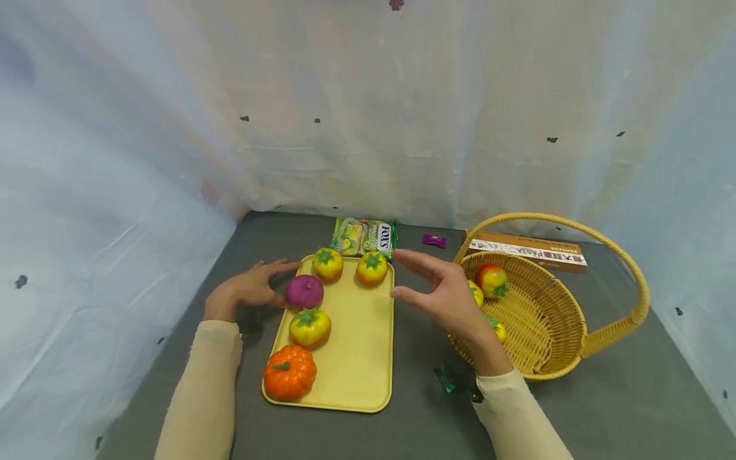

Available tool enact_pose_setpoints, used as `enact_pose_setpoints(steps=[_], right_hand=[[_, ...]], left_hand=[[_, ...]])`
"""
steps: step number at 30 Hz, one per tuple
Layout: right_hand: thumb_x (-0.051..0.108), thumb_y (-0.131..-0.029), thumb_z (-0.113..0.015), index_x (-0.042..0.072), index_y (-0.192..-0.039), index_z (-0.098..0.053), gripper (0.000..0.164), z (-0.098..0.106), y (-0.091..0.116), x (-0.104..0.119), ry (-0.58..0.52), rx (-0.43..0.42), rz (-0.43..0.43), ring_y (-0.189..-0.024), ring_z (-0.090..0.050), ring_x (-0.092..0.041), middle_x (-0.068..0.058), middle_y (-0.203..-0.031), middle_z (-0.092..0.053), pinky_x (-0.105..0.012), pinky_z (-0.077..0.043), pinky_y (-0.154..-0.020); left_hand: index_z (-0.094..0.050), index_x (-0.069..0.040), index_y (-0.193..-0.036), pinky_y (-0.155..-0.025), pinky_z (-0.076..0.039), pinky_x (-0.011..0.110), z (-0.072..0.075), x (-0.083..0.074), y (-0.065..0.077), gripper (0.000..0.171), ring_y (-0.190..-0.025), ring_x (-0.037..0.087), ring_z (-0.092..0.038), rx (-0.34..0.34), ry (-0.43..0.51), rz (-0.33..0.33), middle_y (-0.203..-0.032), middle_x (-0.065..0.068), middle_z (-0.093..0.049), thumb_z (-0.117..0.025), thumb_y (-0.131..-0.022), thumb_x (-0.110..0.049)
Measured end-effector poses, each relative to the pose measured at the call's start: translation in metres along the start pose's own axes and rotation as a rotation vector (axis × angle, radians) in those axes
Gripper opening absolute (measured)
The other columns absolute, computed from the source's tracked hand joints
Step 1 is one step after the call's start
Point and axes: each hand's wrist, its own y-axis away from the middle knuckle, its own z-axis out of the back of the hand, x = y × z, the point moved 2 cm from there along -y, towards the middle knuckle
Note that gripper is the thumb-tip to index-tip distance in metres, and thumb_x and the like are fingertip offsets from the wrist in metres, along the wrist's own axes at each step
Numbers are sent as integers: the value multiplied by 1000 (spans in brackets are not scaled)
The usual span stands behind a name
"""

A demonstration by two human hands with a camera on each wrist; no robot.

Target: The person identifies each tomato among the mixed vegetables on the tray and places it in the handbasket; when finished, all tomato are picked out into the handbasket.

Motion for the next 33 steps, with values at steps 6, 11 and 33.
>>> enact_pose_setpoints(steps=[6, 11, 33], right_hand=[[30, -84, -82, 27, -137, -63, 56, -25, -29, -18, 68, -24, 3, -127, -61, -13, 2, -136, -65, -35, -47, -109], [49, -81, -81, 24, -135, -65, 61, -36, -38, -40, 308, -97, -110, -116, -68, -24, -6, -129, -70, -41, -56, -97], [41, -82, -82, 15, -136, -64, 63, -62, -60, -89, 466, -201, -344, -114, -64, -28, -8, -130, -68, -43, -54, -97]], left_hand=[[-38, -26, -157, -107, -10, 83, -1, 0, -1, 93, -147, 61, -1, 1, 2, 0, -167, 18, -18, -83, -76, -37], [-37, -26, -157, -107, -10, 83, -1, -1, -2, 94, -148, 60, 0, 2, 4, 4, -167, 18, -18, -84, -76, -39], [-37, -27, -157, -106, -11, 83, -1, 1, -2, 94, -147, 60, -1, -2, -2, 10, -166, 19, -19, -84, -76, -38]])
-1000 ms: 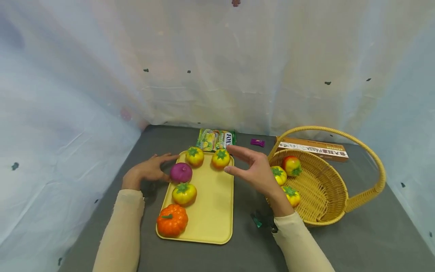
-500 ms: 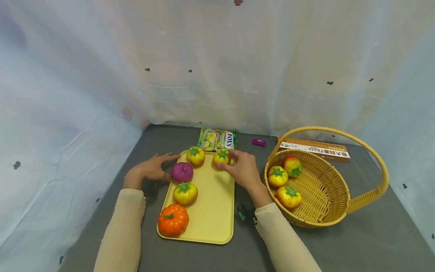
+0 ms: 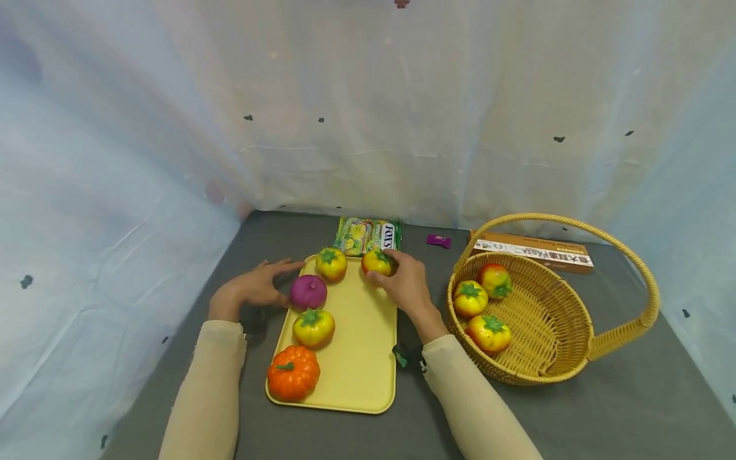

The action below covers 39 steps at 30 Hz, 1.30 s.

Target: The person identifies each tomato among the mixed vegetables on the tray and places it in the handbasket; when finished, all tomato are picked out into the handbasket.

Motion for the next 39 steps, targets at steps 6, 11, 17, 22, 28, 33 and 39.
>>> enact_pose_setpoints(steps=[6, 11, 17, 22, 28, 33, 39], right_hand=[[40, -83, -81, 22, -137, -64, 59, -2, 1, -2, -38, 26, 37, -115, -63, -26, -4, -132, -66, -43, -53, -97], [32, -85, -80, 19, -137, -64, 56, -2, 5, 0, -115, 39, 64, -110, -67, -23, -5, -132, -66, -40, -58, -91], [27, -84, -82, 19, -138, -62, 58, 18, 22, 13, -225, 72, 84, -111, -70, -21, -5, -130, -67, -38, -59, -91], [26, -87, -79, 20, -138, -62, 54, 53, 45, 24, -294, 82, 154, -114, -68, -20, -2, -133, -64, -40, -56, -96], [17, -91, -75, 19, -139, -60, 51, 105, 81, 12, -435, 113, 247, -120, -63, -18, -2, -137, -60, -29, -51, -102], [0, -88, -74, 13, -139, -59, 55, 152, 117, -18, -433, 117, 270, -121, -62, -18, -7, -139, -60, -22, -51, -101], [-2, -88, -73, 14, -141, -57, 58, 208, 154, -49, -225, 84, 213, -128, -57, -8, -7, -143, -57, -16, -47, -101]], left_hand=[[-37, -27, -157, -106, -11, 84, 1, 1, -1, 94, -147, 61, -2, 0, -1, -4, -166, 20, -19, -84, -76, -37], [-37, -25, -157, -105, -10, 84, -1, 1, -1, 94, -147, 62, -2, 1, 9, -4, -166, 21, -19, -84, -76, -36], [-37, -26, -157, -106, -11, 84, -1, 1, -1, 94, -148, 60, -2, 1, 14, 6, -166, 20, -19, -84, -76, -37], [-37, -27, -157, -105, -12, 84, 1, 1, 0, 94, -148, 60, -2, -2, 2, 6, -166, 19, -20, -84, -76, -39], [-37, -26, -157, -104, -13, 85, 0, 1, 0, 94, -147, 61, -3, -1, -7, 0, -166, 20, -20, -83, -76, -37], [-37, -26, -157, -105, -12, 84, -2, 0, -1, 93, -147, 61, -3, 0, -10, 0, -166, 20, -20, -83, -76, -37], [-37, -28, -157, -106, -11, 83, -1, -1, -1, 93, -147, 60, -3, 0, -7, 10, -166, 20, -20, -83, -76, -37]])
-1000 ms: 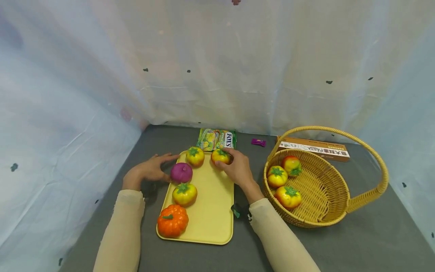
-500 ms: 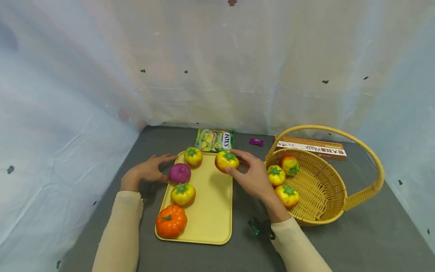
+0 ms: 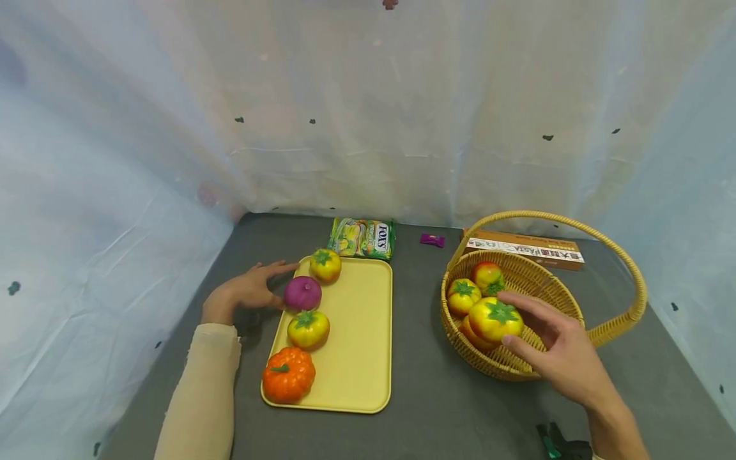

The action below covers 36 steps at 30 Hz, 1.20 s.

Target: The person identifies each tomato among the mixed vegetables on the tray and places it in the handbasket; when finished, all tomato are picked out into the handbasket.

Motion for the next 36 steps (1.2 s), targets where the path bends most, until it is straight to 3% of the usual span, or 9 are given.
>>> enact_pose_setpoints(steps=[5, 9, 17, 29, 36], right_hand=[[14, -92, -73, 25, -140, -59, 51, 30, 25, -6, 249, 28, -110, -116, -58, 8, -1, -136, -62, -9, -50, -90], [28, -91, -75, 27, -136, -62, 47, 37, 31, -13, 364, 78, -191, -106, -59, 13, -2, -130, -65, -14, -55, -82], [39, -90, -74, 20, -133, -65, 47, 23, 22, -31, 300, 162, -274, -108, -64, 3, -4, -130, -67, -21, -57, -83], [30, -89, -77, 21, -131, -66, 45, -1, 2, -35, 200, 146, -163, -114, -65, -4, 1, -129, -67, -16, -53, -90], [35, -87, -79, 18, -134, -64, 52, -9, -4, -38, 289, 198, -152, -117, -67, -24, -2, -131, -67, -41, -57, -94]], left_hand=[[-38, -27, -156, -107, -12, 83, 0, -1, 1, 93, -147, 60, -4, -12, 5, -15, -165, 20, -21, -83, -76, -36], [-38, -27, -156, -106, -12, 83, 1, 0, 1, 93, -147, 61, -4, -15, 3, -15, -166, 20, -21, -83, -76, -37], [-38, -26, -157, -106, -10, 84, 0, 1, 1, 93, -147, 61, -3, -6, 15, -10, -166, 20, -19, -83, -76, -35], [-37, -28, -157, -107, -9, 83, 2, 0, 0, 93, -148, 59, -1, -6, 19, 2, -167, 19, -18, -83, -76, -35], [-36, -28, -157, -105, -11, 84, 0, 1, 0, 94, -148, 59, -2, 2, 9, 8, -167, 19, -18, -83, -76, -38]])
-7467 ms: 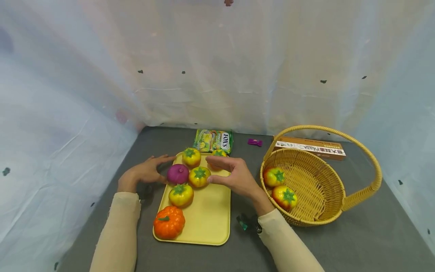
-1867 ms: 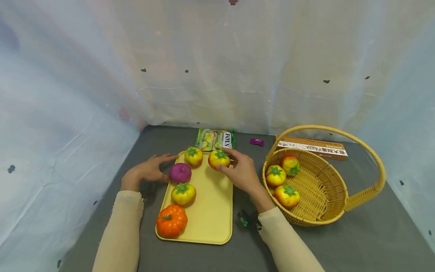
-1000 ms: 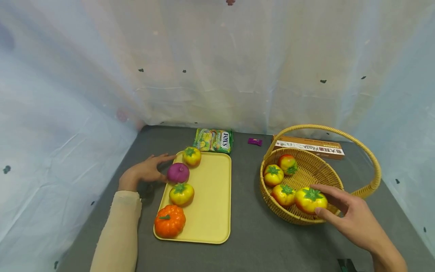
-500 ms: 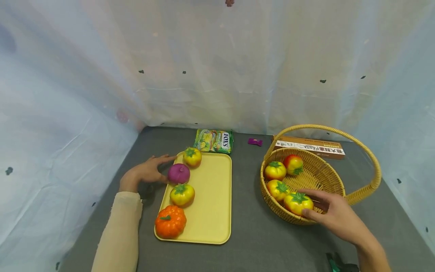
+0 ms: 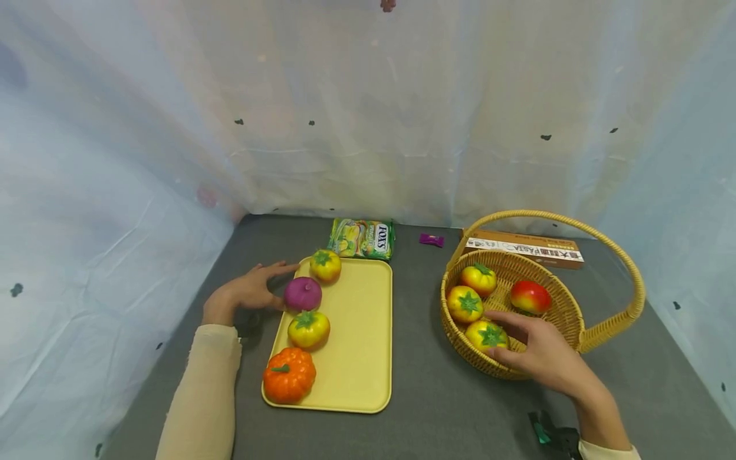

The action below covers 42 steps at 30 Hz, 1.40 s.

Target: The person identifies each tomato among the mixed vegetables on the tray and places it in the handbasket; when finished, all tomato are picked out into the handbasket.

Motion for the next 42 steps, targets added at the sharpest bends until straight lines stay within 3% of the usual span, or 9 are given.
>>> enact_pose_setpoints(steps=[5, 10, 16, 20, 28, 34, 38, 42], right_hand=[[40, -85, -79, 15, -136, -63, 59, 3, 3, 0, 16, -31, -41, -113, -69, -27, -5, -132, -68, -43, -57, -92], [40, -87, -77, 22, -138, -61, 57, 7, 4, 3, 27, -93, -47, -114, -69, -23, -2, -133, -67, -36, -58, -92], [24, -88, -78, 24, -139, -60, 54, 0, -9, 24, -193, -107, 92, -125, -63, -17, 1, -136, -65, -14, -47, -100], [16, -87, -79, 21, -140, -60, 56, -14, -26, 44, -340, -52, 192, -128, -60, -19, 1, -138, -64, -20, -46, -106], [15, -85, -81, 19, -141, -59, 60, -51, -63, 82, -501, 87, 295, -133, -57, -22, 6, -141, -62, -29, -43, -112], [15, -86, -80, 16, -139, -61, 57, -81, -92, 106, -633, 164, 372, -131, -58, -20, -4, -141, -62, -42, -46, -110], [24, -86, -80, 18, -138, -63, 55, -104, -112, 118, -657, 212, 378, -128, -61, -20, -3, -138, -64, -41, -48, -108], [35, -86, -80, 22, -138, -63, 56, -128, -128, 128, -616, 270, 360, -126, -63, -18, 5, -135, -66, -39, -49, -107]], left_hand=[[-36, -29, -157, -106, -11, 83, 1, -1, 0, 93, -148, 58, -3, 1, -6, 8, -167, 17, -19, -82, -77, -35], [-37, -28, -157, -107, -10, 83, 2, -1, 0, 91, -148, 58, -3, -3, -2, 2, -167, 17, -19, -82, -77, -33], [-38, -28, -156, -106, -11, 84, 2, 0, 1, 91, -148, 60, -4, -4, -7, -3, -166, 18, -20, -82, -77, -34], [-38, -28, -156, -106, -11, 84, 1, 0, 1, 92, -147, 60, -4, -8, -3, -7, -166, 19, -20, -82, -76, -34], [-38, -27, -156, -106, -11, 84, -1, 0, 0, 94, -147, 60, -4, -13, -6, -8, -166, 19, -20, -83, -75, -36], [-37, -29, -157, -106, -11, 84, -1, 2, -1, 93, -148, 60, -3, -13, -11, 3, -167, 18, -20, -83, -76, -37], [-37, -30, -157, -105, -11, 84, -1, 2, -1, 93, -148, 59, -3, -9, -12, 15, -167, 18, -20, -83, -76, -37], [-37, -30, -156, -105, -10, 84, -1, 1, 0, 92, -148, 59, -3, -8, -8, 20, -167, 17, -20, -82, -76, -37]])
